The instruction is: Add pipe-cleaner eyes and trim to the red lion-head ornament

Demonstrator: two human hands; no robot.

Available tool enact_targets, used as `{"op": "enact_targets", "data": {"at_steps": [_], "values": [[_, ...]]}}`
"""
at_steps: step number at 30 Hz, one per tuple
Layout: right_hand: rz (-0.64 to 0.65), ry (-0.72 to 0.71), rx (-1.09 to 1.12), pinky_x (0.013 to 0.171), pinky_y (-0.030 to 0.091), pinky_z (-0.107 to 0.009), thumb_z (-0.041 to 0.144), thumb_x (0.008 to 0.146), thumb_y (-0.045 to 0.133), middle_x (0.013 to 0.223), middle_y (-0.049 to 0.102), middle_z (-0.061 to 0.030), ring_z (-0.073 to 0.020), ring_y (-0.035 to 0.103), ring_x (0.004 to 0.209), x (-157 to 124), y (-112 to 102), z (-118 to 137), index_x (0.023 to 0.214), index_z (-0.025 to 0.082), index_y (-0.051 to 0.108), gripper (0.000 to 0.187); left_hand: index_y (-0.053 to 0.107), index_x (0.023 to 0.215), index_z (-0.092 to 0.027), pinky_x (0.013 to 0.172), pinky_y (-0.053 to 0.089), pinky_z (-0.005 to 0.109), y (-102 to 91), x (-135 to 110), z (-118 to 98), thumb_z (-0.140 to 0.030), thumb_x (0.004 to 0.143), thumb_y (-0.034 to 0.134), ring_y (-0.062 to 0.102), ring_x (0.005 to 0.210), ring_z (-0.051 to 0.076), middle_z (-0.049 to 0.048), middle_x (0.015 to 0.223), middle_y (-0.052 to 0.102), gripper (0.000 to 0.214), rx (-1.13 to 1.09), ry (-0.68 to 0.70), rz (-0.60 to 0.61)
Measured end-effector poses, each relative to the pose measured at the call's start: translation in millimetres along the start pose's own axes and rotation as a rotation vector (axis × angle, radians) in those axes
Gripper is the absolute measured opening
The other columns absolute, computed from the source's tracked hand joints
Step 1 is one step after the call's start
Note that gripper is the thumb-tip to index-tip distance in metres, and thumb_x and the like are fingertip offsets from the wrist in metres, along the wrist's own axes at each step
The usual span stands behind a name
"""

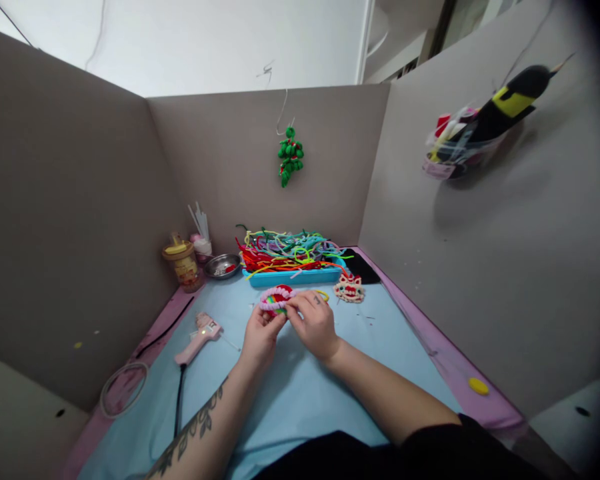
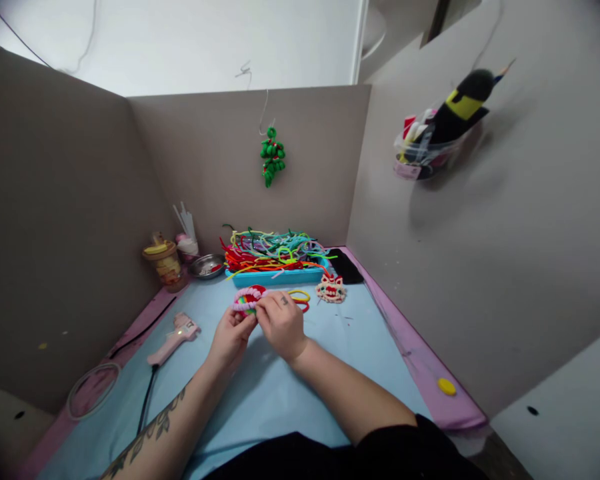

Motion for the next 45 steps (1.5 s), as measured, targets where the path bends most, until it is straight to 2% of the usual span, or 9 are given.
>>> {"op": "enact_targets", "data": {"at_steps": [8,14,22,32,39,45], "values": [[-0.001,0.013,0.010,0.079,0.046,-0.036,0.019,0.084,0.053,0.089,0.064,-0.0078,-0.0210,0.057,0.087,0,-2,1,0.092,0.020,0.063,0.013,0.058,0.106,-0.018,0.091,0.043,0.031,-3.5,0,-2,-0.021,0.065,0.075,0.061,0.099,0.019,0.0062,0.105,0.066,0.044,0.041,0.035,-0.061],[0.056,-0.023,-0.022,0.081,0.046,-0.036,0.018,0.085,0.053,0.101,0.064,-0.0081,-0.0212,0.055,0.092,-1,2,4,0.106,0.020,0.062,0.023,0.059,0.092,-0.017,0.085,0.045,0.028,-6.4,0,2,-0.023,0.067,0.074,0.062,0.087,0.015,0.0029,0.092,0.067,0.030,0.103,0.032,-0.047],[0.101,-0.044,-0.097,0.079,0.044,-0.035,0.017,0.086,0.052,0.094,0.066,-0.0059,-0.0210,0.052,0.087,1,4,1,0.100,0.020,0.064,0.019,0.058,0.089,-0.017,0.078,0.046,0.027,-3.0,-4,-3,-0.022,0.065,0.074,0.060,0.082,0.015,0.0024,0.086,0.065,0.029,0.227,0.073,-0.043],[0.242,-0.115,-0.252,0.073,0.039,-0.034,0.016,0.084,0.053,0.094,0.065,-0.0068,-0.0224,0.049,0.085,5,5,4,0.102,0.020,0.063,0.021,0.059,0.089,-0.017,0.073,0.046,0.026,-2.6,-2,-6,-0.025,0.069,0.069,0.059,0.077,0.015,0.0027,0.084,0.063,0.024,0.381,0.152,0.019],[0.244,-0.057,-0.254,0.071,0.039,-0.033,0.014,0.082,0.053,0.082,0.061,-0.0064,-0.0222,0.049,0.082,4,6,-2,0.094,0.020,0.063,0.017,0.060,0.091,-0.017,0.071,0.047,0.025,-1.0,-4,-5,-0.024,0.070,0.068,0.058,0.077,0.015,0.0026,0.085,0.063,0.023,0.406,0.148,0.057],[0.214,-0.014,-0.164,0.075,0.041,-0.034,0.012,0.081,0.051,0.084,0.062,-0.0060,-0.0219,0.051,0.084,3,6,-5,0.096,0.020,0.063,0.020,0.060,0.092,-0.018,0.070,0.046,0.025,-5.1,-3,-2,-0.024,0.071,0.067,0.058,0.078,0.015,0.0028,0.085,0.062,0.024,0.436,0.139,0.038]]}}
Point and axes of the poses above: each hand's wrist, its own x-axis towards the middle knuckle, its own y-axis out of the palm, z = x × y, the point moved 5 cm from there along x, towards the middle knuckle
